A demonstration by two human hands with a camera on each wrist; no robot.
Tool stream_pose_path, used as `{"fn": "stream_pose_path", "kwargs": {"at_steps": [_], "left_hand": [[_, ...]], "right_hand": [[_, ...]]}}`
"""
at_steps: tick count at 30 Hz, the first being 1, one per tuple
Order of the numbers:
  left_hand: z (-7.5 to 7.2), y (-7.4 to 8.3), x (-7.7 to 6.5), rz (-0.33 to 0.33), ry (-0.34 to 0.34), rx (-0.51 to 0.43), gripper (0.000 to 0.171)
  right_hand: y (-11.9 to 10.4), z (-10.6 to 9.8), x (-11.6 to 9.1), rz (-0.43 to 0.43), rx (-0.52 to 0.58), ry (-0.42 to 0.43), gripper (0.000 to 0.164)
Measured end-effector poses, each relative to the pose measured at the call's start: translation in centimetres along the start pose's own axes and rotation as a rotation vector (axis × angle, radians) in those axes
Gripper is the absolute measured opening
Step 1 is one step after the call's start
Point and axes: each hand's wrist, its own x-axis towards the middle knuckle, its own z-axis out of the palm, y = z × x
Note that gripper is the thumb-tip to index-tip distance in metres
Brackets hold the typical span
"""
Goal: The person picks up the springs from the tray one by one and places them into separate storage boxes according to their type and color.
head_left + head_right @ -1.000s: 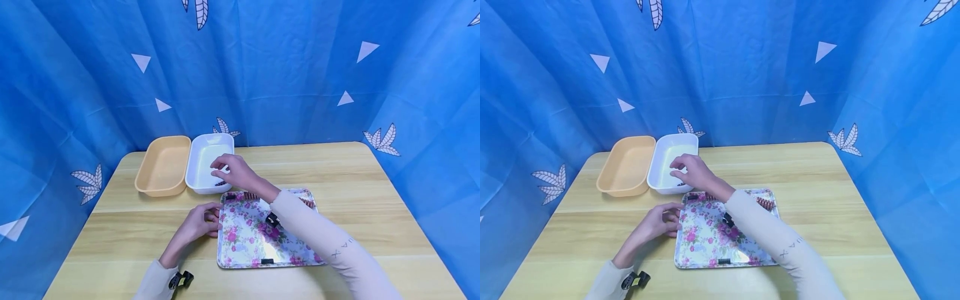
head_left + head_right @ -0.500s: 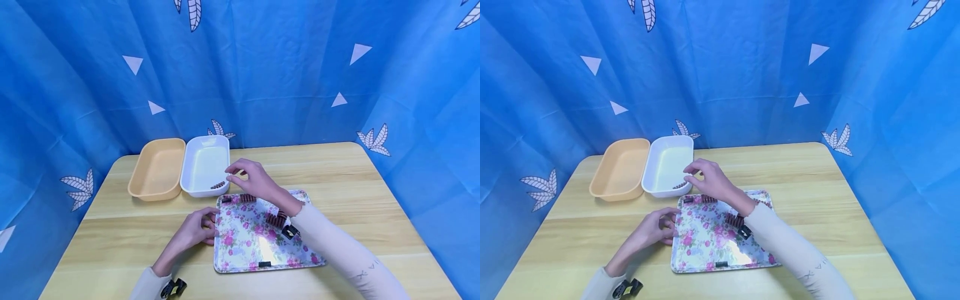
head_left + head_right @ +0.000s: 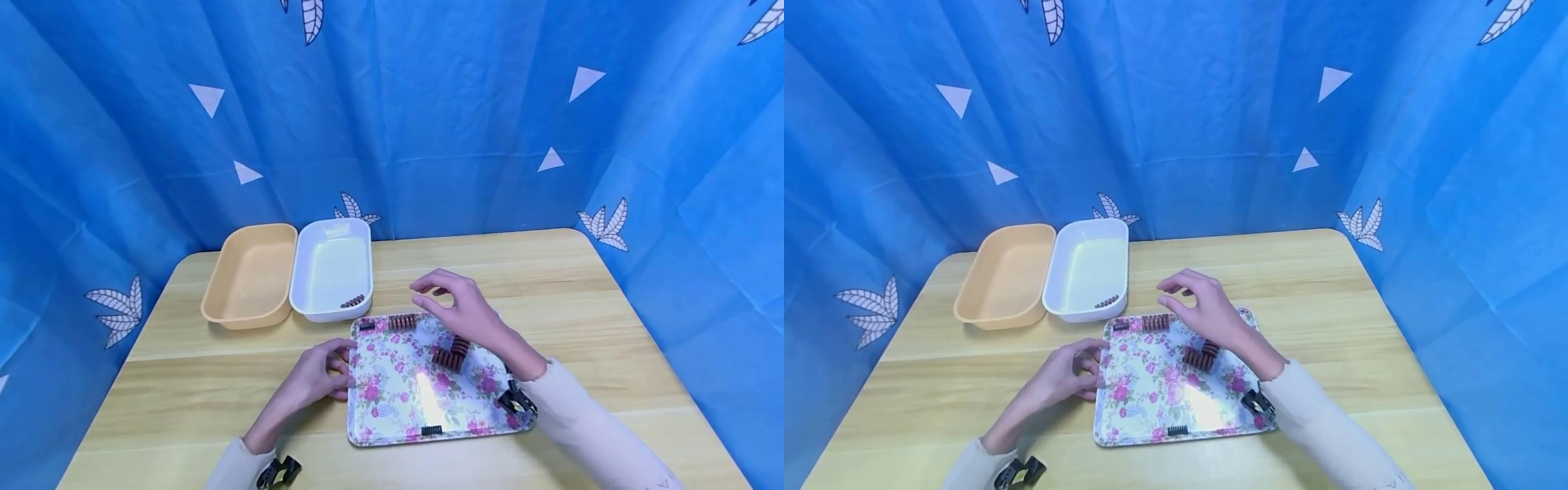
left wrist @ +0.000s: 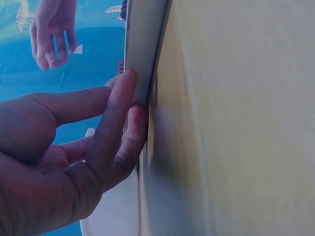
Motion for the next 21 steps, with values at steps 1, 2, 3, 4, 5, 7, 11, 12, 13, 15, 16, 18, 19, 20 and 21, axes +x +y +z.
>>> {"fn": "stream_pose_path", "kwargs": {"at_steps": [1, 2, 3, 4, 5, 7, 11, 12, 13, 15, 16, 18, 19, 20, 21], "left_hand": [[0.0, 0.0, 0.0, 0.001, 0.002, 0.005, 0.064], [0.0, 0.0, 0.0, 0.000, 0.004, 0.007, 0.064], [0.0, 0.0, 0.0, 0.001, 0.006, 0.011, 0.064], [0.0, 0.0, 0.0, 0.001, 0.006, 0.008, 0.064], [0.0, 0.0, 0.0, 0.005, 0.009, 0.017, 0.064], [0.0, 0.0, -0.1, 0.012, 0.015, 0.031, 0.064], [0.1, 0.0, -0.1, 0.031, 0.019, 0.059, 0.062], [0.1, 0.0, -0.1, 0.033, 0.019, 0.061, 0.062], [0.1, 0.0, -0.2, 0.033, 0.019, 0.061, 0.061], [0.2, -0.1, -0.2, 0.030, 0.021, 0.060, 0.061], [0.2, -0.1, -0.2, 0.027, 0.023, 0.057, 0.061], [0.2, 0.0, -0.3, 0.019, 0.030, 0.053, 0.061], [0.3, 0.0, -0.3, 0.014, 0.032, 0.049, 0.062], [0.3, 0.0, -0.3, 0.010, 0.033, 0.046, 0.062], [0.3, 0.0, -0.3, 0.005, 0.035, 0.044, 0.062]], "right_hand": [[0.1, -0.2, -0.4, -0.001, -0.001, 0.003, 0.016], [0.2, -0.3, -0.7, -0.002, -0.003, 0.006, 0.016], [0.3, -0.5, -1.0, -0.006, -0.004, 0.009, 0.016], [0.4, -0.6, -1.4, -0.011, -0.011, 0.010, 0.017], [0.4, -0.8, -1.7, -0.014, -0.018, 0.010, 0.017], [0.6, -1.1, -2.2, -0.017, -0.033, 0.011, 0.017], [0.8, -1.9, -3.5, 0.000, -0.052, 0.013, 0.017], [0.8, -2.1, -3.8, 0.011, -0.055, 0.014, 0.018], [0.9, -2.3, -4.2, 0.021, -0.057, 0.015, 0.018], [1.0, -2.8, -4.9, 0.035, -0.063, 0.015, 0.018], [1.1, -3.0, -5.2, 0.045, -0.069, 0.017, 0.019], [1.3, -3.3, -5.8, 0.060, -0.082, 0.016, 0.018], [1.4, -3.4, -6.1, 0.065, -0.088, 0.016, 0.018], [1.5, -3.5, -6.4, 0.070, -0.094, 0.015, 0.018], [1.5, -3.6, -6.7, 0.076, -0.103, 0.014, 0.018]]}}
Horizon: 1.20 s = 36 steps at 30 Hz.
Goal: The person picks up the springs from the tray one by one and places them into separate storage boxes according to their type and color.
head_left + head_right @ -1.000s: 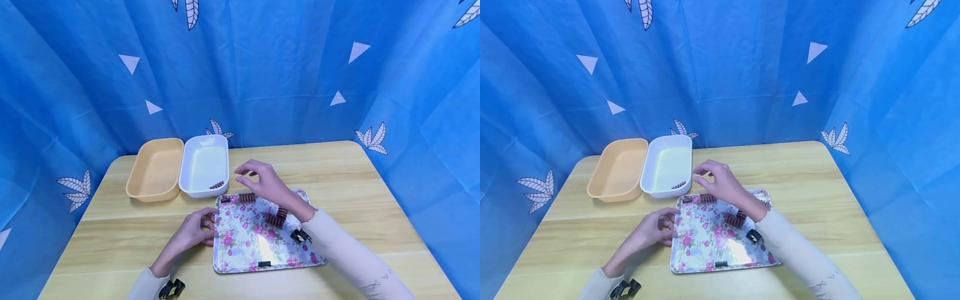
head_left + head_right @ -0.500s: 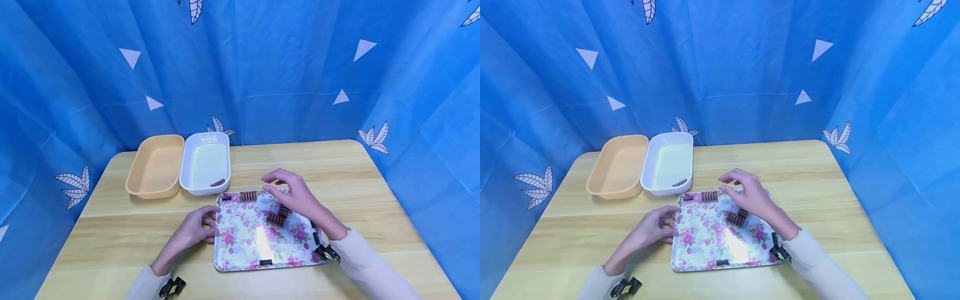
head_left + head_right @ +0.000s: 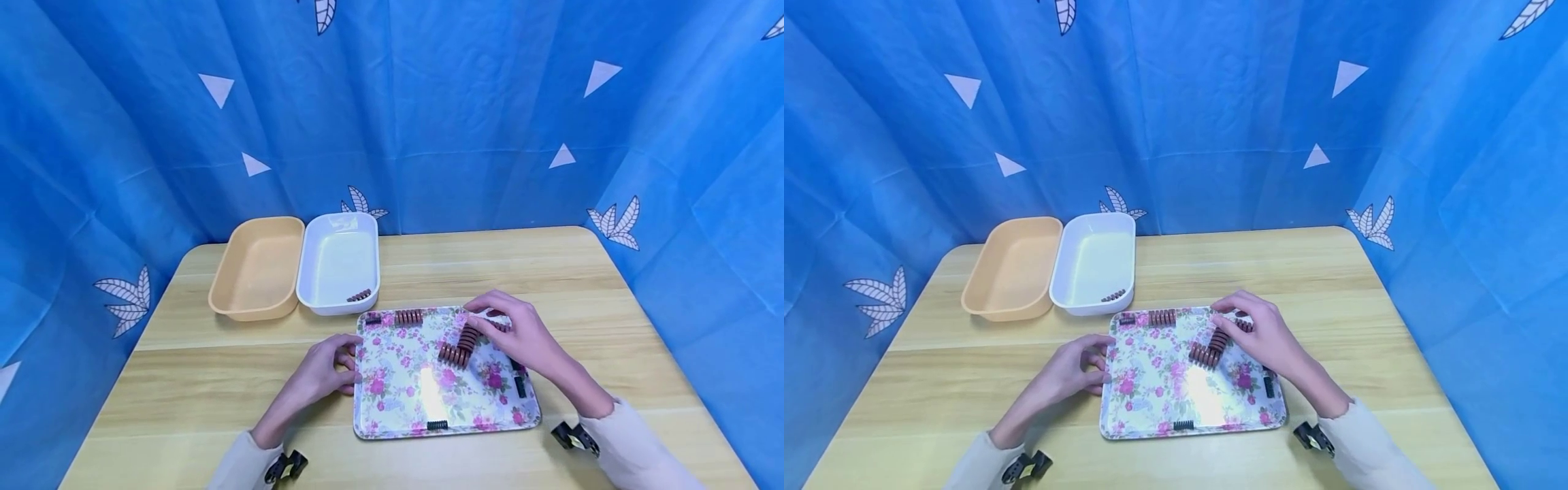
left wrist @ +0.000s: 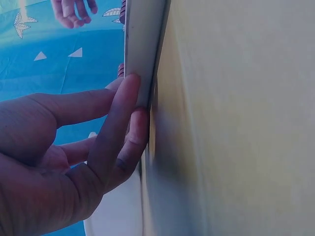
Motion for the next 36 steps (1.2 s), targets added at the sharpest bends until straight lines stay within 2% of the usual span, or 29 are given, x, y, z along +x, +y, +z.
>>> {"fn": "stream_pose_path", "kwargs": {"at_steps": [12, 18, 27, 36], "left_hand": [[0.0, -0.1, 0.0, 0.000, -0.007, 0.007, 0.063], [0.0, -0.2, -0.1, 0.005, -0.009, 0.008, 0.063], [0.1, -0.1, 0.1, 0.016, -0.028, -0.009, 0.063], [0.1, -0.3, 0.1, 0.009, -0.015, -0.013, 0.063]], "right_hand": [[0.0, -0.3, -2.3, 0.012, -0.041, -0.016, 0.024], [0.4, -0.8, -3.0, 0.013, -0.087, 0.010, 0.028], [2.9, -2.3, -3.7, -0.014, -0.174, 0.065, 0.036], [4.9, -1.8, -3.4, -0.006, -0.194, 0.001, 0.041]]}}
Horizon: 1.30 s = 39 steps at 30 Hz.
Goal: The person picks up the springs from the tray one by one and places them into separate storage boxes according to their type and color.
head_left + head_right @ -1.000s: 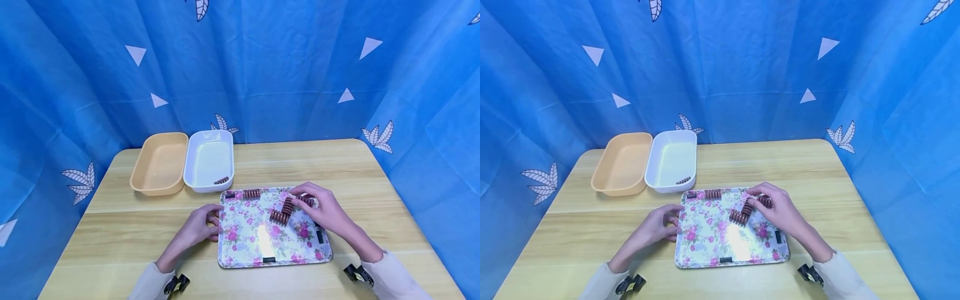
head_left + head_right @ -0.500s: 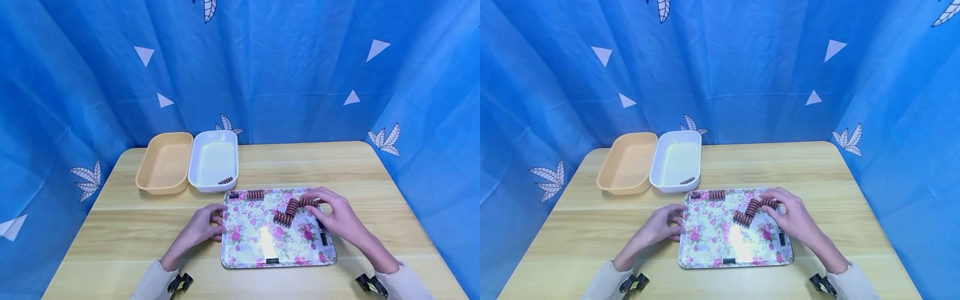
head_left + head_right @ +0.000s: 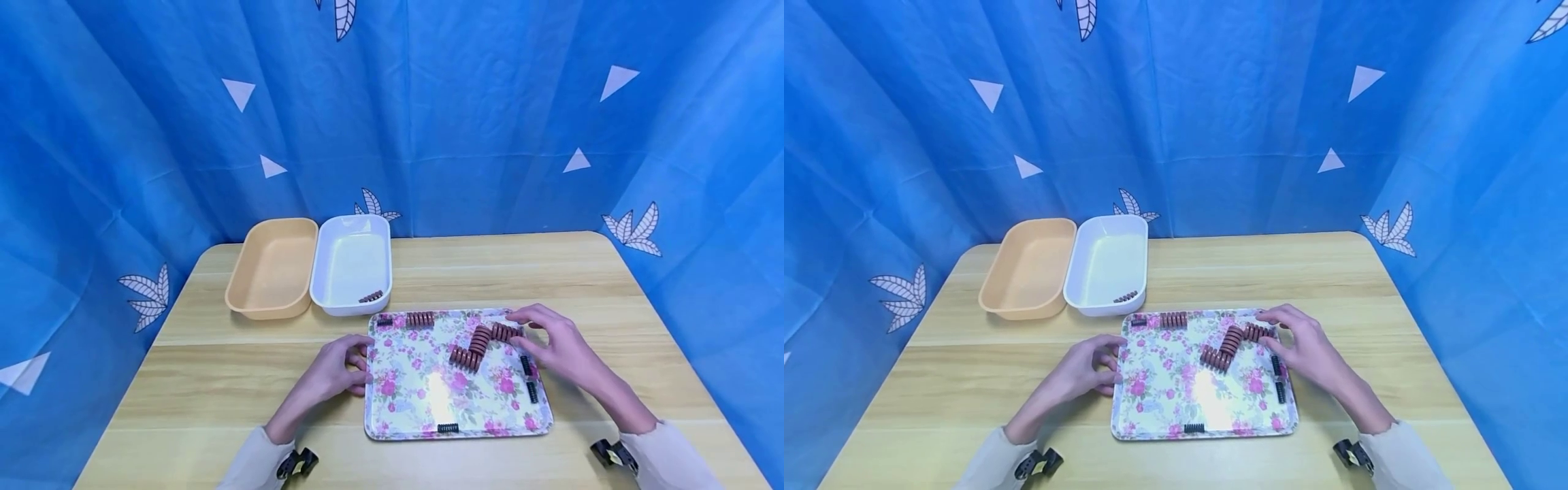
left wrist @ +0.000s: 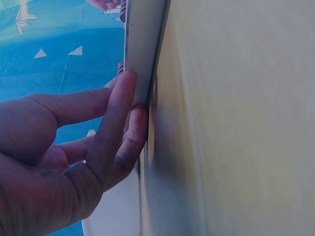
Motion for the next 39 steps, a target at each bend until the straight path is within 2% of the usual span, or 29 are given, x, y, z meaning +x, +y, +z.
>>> {"fn": "stream_pose_path", "kwargs": {"at_steps": [6, 14, 23, 34, 39], "left_hand": [[-0.1, 0.1, 0.0, 0.005, 0.004, -0.004, 0.063], [-0.1, 0.2, 0.0, 0.003, -0.004, -0.004, 0.062], [-0.1, 0.3, 0.3, -0.014, -0.029, -0.038, 0.061], [-0.4, 0.0, 0.1, -0.012, -0.023, -0.029, 0.063], [-0.3, 0.2, 0.1, -0.020, -0.021, -0.026, 0.062]], "right_hand": [[0.4, 0.3, 0.8, -0.012, -0.077, -0.032, 0.041], [0.6, 0.3, 1.0, 0.025, -0.085, -0.114, 0.042], [0.6, 0.7, 1.1, 0.029, -0.154, -0.188, 0.045], [0.6, 1.3, 1.9, -0.008, -0.185, -0.208, 0.043], [0.6, 1.1, 2.1, 0.002, -0.185, -0.226, 0.042]]}}
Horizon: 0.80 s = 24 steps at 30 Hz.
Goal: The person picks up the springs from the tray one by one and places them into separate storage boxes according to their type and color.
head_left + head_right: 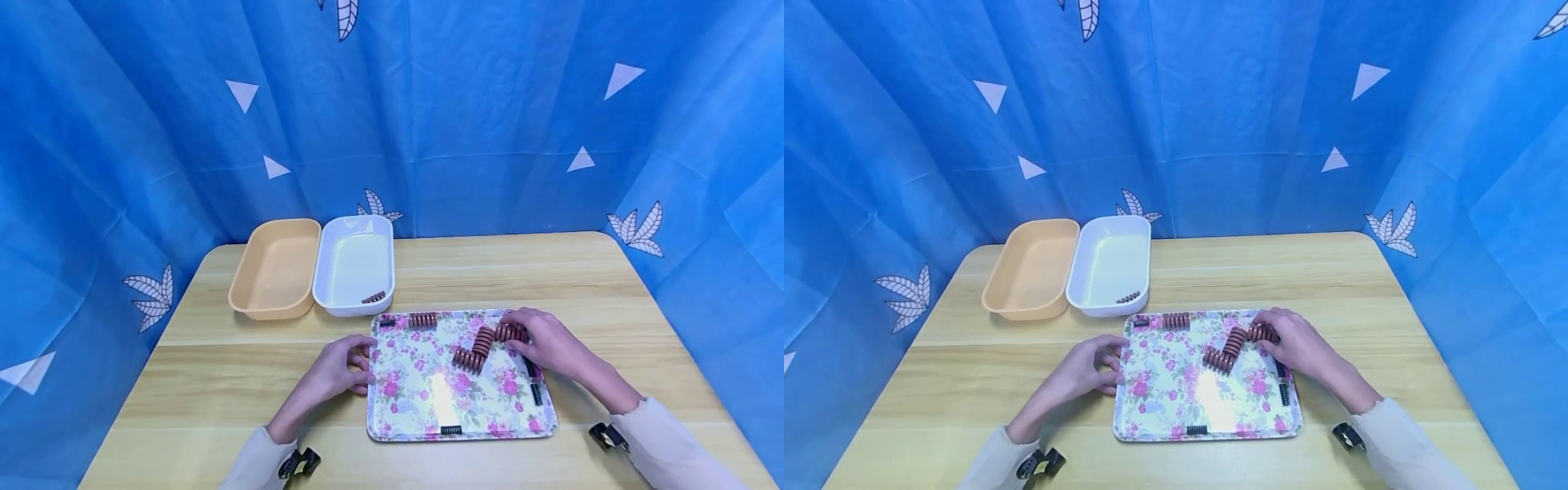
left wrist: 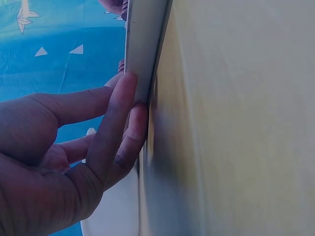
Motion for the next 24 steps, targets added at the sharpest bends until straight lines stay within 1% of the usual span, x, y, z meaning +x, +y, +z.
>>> {"fn": "stream_pose_path", "kwargs": {"at_steps": [4, 8, 15, 24], "left_hand": [[0.03, 0.03, 0.06, -0.014, 0.002, -0.009, 0.062], [0.05, 0.00, 0.08, -0.020, 0.010, -0.001, 0.062], [0.10, 0.00, 0.26, -0.012, 0.013, 0.019, 0.061], [0.07, -0.14, 0.20, -0.013, 0.018, 0.029, 0.062]], "right_hand": [[0.07, 0.01, 0.12, 0.015, 0.003, -0.013, 0.041], [0.20, 0.07, 0.19, 0.006, -0.001, -0.013, 0.041], [0.42, 0.16, -0.07, -0.004, -0.019, -0.005, 0.040], [0.17, -0.43, -0.43, 0.006, 0.004, 0.043, 0.042]]}}
